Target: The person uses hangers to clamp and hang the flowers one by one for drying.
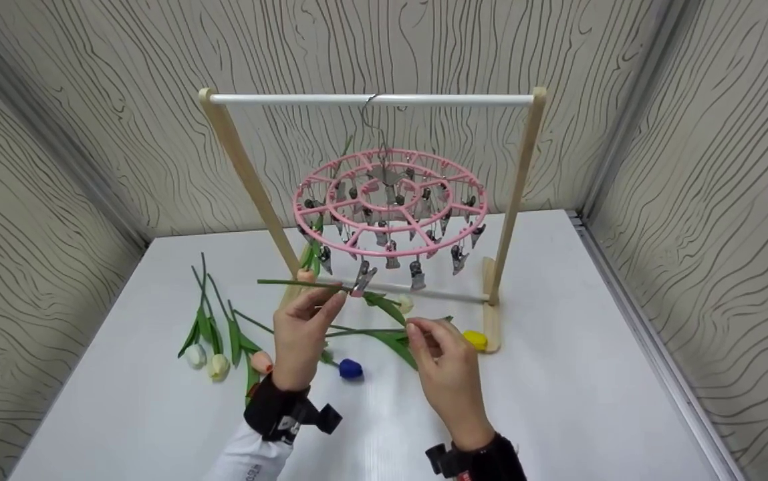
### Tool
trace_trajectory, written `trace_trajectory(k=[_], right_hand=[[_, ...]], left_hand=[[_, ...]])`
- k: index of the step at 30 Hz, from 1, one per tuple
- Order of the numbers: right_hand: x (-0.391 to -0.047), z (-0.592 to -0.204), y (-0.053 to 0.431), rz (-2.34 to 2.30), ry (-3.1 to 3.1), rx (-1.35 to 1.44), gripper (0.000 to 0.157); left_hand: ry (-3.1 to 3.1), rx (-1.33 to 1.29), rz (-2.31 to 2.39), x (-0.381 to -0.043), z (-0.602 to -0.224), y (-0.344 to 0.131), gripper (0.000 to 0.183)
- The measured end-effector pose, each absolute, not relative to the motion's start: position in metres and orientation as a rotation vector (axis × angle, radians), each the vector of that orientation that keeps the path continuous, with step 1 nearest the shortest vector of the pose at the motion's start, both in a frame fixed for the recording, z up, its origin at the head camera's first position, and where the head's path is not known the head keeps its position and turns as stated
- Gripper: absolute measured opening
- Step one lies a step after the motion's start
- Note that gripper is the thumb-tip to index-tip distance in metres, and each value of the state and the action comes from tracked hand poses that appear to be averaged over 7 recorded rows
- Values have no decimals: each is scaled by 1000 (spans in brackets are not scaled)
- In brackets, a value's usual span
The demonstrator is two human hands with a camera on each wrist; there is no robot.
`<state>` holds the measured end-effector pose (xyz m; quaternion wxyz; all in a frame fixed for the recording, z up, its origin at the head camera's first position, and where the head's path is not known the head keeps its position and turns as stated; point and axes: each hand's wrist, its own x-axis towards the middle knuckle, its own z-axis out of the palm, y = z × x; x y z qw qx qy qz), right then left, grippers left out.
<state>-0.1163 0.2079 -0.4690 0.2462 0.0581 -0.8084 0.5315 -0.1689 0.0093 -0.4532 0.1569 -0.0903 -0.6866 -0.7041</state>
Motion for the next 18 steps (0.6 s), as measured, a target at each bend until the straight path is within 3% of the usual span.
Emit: trace_trajectory(k=[10, 18], right_hand=[[-107, -489, 219, 1464, -2303, 40, 15], [-97, -501, 231, 1492, -2392, -83, 17]], left_hand=[[-2007, -171, -2023, -170, -460, -1, 24], [-2078, -174, -1956, -169, -478, -24, 17]])
